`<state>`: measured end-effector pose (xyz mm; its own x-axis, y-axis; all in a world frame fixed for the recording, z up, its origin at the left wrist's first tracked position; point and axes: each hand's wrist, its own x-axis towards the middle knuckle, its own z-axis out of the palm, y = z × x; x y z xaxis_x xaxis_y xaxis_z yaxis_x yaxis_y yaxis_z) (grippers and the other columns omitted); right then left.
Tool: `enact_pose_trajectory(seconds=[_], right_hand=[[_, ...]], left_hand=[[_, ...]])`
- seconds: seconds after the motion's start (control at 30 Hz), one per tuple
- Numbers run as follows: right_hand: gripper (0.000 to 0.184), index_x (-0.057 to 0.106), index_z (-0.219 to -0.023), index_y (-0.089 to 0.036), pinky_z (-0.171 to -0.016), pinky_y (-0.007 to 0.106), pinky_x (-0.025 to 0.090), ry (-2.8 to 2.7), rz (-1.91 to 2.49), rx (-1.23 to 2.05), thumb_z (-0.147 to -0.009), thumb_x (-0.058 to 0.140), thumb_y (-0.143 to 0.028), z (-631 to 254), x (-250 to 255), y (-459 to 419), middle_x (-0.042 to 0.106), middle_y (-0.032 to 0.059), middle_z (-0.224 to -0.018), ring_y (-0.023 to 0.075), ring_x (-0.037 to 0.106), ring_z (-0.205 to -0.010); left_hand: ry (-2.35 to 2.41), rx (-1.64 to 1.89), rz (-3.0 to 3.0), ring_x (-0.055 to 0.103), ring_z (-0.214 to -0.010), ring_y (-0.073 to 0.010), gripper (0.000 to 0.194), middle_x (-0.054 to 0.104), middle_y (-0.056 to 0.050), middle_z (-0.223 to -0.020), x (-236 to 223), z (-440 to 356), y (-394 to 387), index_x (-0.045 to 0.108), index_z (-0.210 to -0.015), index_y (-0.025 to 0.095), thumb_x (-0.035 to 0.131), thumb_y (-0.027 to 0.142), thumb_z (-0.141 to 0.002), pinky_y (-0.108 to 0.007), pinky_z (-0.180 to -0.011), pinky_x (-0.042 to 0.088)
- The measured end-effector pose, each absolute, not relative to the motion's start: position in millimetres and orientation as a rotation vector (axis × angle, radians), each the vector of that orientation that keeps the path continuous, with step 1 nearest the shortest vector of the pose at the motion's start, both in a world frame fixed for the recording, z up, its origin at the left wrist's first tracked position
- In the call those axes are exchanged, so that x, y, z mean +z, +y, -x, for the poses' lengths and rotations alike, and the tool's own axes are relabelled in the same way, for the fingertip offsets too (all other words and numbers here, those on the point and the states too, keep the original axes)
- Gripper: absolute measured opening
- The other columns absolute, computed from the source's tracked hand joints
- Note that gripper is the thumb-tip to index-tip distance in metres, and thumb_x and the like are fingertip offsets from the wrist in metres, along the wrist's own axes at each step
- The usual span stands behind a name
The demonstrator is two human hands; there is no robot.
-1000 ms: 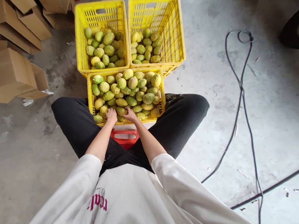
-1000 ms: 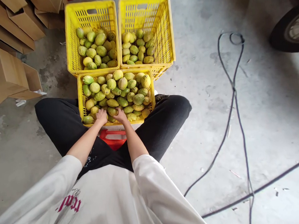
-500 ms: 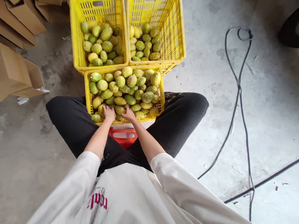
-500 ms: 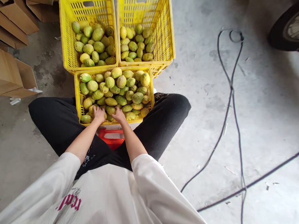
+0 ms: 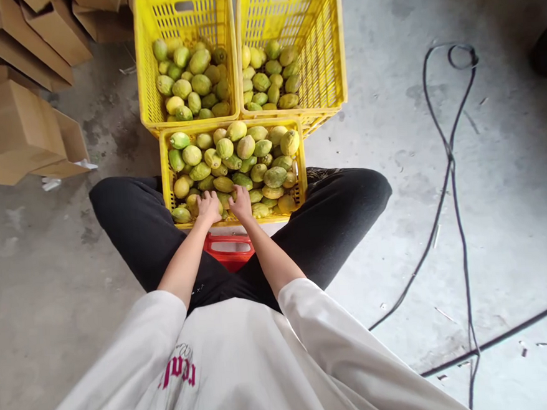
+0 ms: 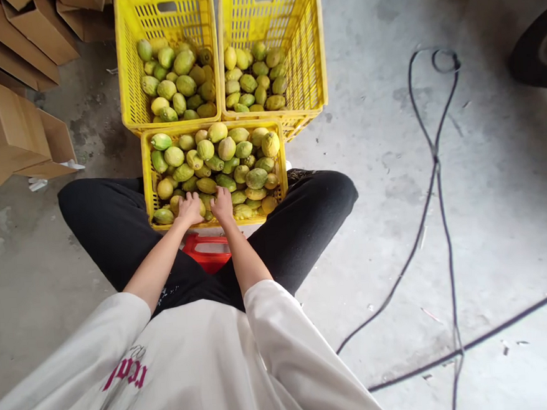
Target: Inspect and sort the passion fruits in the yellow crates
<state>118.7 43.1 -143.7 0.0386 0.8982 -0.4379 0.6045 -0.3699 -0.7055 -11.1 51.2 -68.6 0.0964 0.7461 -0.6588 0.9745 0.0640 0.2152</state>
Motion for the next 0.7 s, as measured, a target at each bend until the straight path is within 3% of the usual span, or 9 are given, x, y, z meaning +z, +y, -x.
enact_pose_trajectory(seconds=[0.07, 0.13, 0.27, 0.37, 0.5, 0.7], right_hand=[[0.062, 0.066, -0.164, -0.008, -0.15, 0.05, 0.037, -1.544, 1.956, 1.224, -0.103, 0.055, -0.008, -116, -143, 48, 0.063, 0.0268, -0.174, 0.035, 0.055, -0.17], [0.063, 0.066, -0.165, -0.009, -0.151, 0.048, 0.035, -1.578, 1.93, 1.2, -0.103, 0.055, -0.007, -116, -143, 54, 0.061, 0.0256, -0.177, 0.0337, 0.052, -0.173], [0.071, 0.063, -0.172, -0.012, -0.146, 0.056, 0.041, -1.766, 1.943, 1.149, -0.101, 0.062, -0.008, -117, -145, 69, 0.059, 0.0234, -0.181, 0.0397, 0.055, -0.168], [0.081, 0.057, -0.178, -0.008, -0.136, 0.064, 0.048, -1.877, 1.978, 1.136, -0.099, 0.072, -0.014, -115, -145, 78, 0.057, 0.0274, -0.182, 0.0492, 0.054, -0.161], [0.081, 0.056, -0.177, -0.006, -0.124, 0.062, 0.053, -2.03, 2.101, 1.063, -0.103, 0.08, -0.025, -107, -145, 85, 0.059, 0.0317, -0.175, 0.0509, 0.054, -0.152], [0.061, 0.063, -0.163, -0.007, -0.124, 0.059, 0.053, -2.031, 2.173, 0.944, -0.105, 0.078, -0.022, -101, -149, 83, 0.059, 0.0314, -0.168, 0.0467, 0.055, -0.152]], left_hand=[[1.684, -0.391, -1.686, 0.07, -0.154, -0.0499, 0.096, 0.056, -0.036, -0.172, -63, 9, 49, 0.052, -0.164, 0.009, 0.101, 0.015, -0.081, -0.052, -0.133, 0.052], [1.678, -0.305, -1.661, 0.075, -0.149, -0.0482, 0.094, 0.054, -0.034, -0.173, -57, 11, 48, 0.054, -0.162, 0.012, 0.104, 0.015, -0.082, -0.049, -0.125, 0.059], [1.664, 0.127, -1.711, 0.072, -0.152, -0.0544, 0.096, 0.056, -0.028, -0.172, -44, 33, 56, 0.062, -0.15, 0.018, 0.102, -0.005, -0.066, -0.059, -0.133, 0.056], [1.552, 0.416, -1.895, 0.067, -0.158, -0.0501, 0.098, 0.059, -0.025, -0.17, -31, 55, 60, 0.057, -0.155, 0.02, 0.089, -0.012, -0.068, -0.063, -0.138, 0.053], [1.479, 0.757, -1.939, 0.056, -0.172, -0.0408, 0.104, 0.06, -0.021, -0.171, -16, 69, 29, 0.044, -0.165, 0.027, 0.085, -0.007, -0.075, -0.059, -0.149, 0.043], [1.554, 0.936, -1.643, 0.054, -0.173, -0.0406, 0.102, 0.056, -0.021, -0.176, -12, 60, -43, 0.043, -0.164, 0.027, 0.092, 0.005, -0.077, -0.063, -0.15, 0.039]])
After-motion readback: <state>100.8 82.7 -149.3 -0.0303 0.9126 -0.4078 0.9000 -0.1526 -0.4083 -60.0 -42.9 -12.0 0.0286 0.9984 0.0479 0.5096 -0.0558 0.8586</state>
